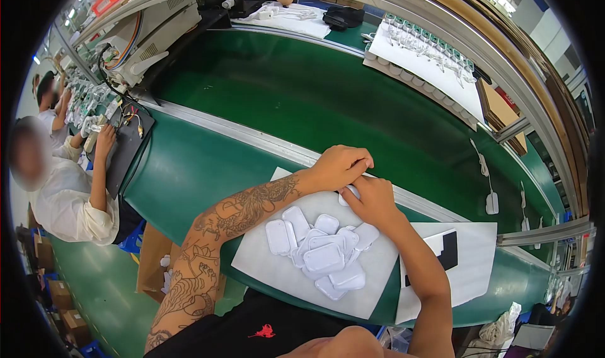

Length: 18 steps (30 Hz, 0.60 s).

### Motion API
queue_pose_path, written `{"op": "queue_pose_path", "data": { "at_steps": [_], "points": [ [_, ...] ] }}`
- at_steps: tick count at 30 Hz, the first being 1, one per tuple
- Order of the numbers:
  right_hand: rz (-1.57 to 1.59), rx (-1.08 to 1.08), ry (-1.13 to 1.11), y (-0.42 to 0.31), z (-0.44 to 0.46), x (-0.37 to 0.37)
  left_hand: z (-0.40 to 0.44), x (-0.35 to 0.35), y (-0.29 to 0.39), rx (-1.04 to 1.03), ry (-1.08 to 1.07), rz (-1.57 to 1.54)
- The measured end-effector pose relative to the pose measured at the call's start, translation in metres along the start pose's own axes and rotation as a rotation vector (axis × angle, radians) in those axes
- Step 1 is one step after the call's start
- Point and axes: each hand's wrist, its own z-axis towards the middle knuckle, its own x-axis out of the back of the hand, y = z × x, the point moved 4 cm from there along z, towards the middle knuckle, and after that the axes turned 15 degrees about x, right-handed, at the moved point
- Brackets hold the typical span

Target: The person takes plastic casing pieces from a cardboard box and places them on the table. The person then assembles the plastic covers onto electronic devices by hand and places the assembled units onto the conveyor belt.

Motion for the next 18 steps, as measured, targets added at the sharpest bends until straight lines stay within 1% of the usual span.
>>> {"op": "queue_pose_path", "data": {
  "at_steps": [18],
  "points": [
    [-0.012, 0.007, -0.005, 0.0017, -0.001, -0.0012, 0.0003, -0.0001, -0.0003, -0.017, 0.005, 0.002]
  ]
}}
